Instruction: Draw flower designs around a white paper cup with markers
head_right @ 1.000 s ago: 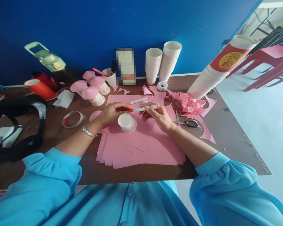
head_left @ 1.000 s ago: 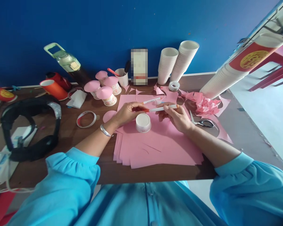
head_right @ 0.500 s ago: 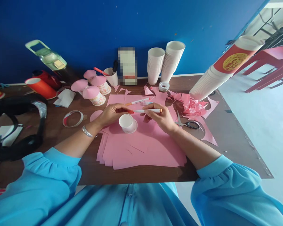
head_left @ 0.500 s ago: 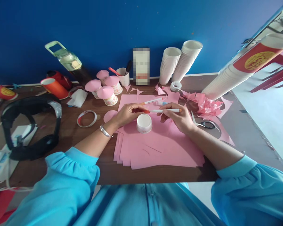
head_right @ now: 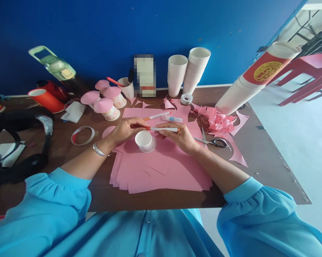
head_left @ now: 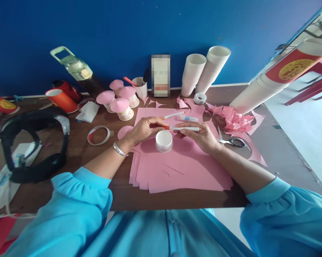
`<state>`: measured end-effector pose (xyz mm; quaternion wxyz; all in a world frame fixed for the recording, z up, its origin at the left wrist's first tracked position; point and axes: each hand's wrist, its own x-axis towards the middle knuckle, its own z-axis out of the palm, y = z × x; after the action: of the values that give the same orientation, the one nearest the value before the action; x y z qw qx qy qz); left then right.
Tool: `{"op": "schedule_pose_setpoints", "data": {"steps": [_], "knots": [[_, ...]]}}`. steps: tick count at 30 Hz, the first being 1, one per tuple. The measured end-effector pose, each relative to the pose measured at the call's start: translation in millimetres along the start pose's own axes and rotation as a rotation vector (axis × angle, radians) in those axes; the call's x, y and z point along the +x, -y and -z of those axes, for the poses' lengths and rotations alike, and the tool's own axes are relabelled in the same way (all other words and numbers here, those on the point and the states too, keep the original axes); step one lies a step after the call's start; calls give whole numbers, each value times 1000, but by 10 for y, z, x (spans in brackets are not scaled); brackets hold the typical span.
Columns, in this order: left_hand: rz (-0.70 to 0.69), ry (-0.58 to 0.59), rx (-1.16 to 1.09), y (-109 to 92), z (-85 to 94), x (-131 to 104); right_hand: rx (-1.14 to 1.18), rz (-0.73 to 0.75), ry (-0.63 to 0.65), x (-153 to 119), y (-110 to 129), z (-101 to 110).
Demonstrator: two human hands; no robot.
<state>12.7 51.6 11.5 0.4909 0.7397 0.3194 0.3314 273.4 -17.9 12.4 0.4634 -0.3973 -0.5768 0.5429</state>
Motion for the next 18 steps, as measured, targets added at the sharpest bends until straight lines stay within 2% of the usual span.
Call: {"op": "schedule_pose_setpoints", "data": {"steps": [3, 6, 9, 12, 14, 18], "knots": [[-13, -11, 44, 7, 2, 19, -102, 37, 0, 16, 12, 3], [-109, -45, 200, 46, 14, 37, -272, 88, -44, 19, 36, 66], [-226, -51, 401, 103, 44, 45, -555, 187, -92, 14, -6, 170], [-289, -143, 640, 167, 79, 64, -828, 280, -100, 29, -142, 246], [-285, -182, 794, 209, 88, 92, -985, 359, -86, 52, -242, 261], [-227, -107, 933, 259, 69, 154, -1161, 507, -122, 78, -315, 231]]}}
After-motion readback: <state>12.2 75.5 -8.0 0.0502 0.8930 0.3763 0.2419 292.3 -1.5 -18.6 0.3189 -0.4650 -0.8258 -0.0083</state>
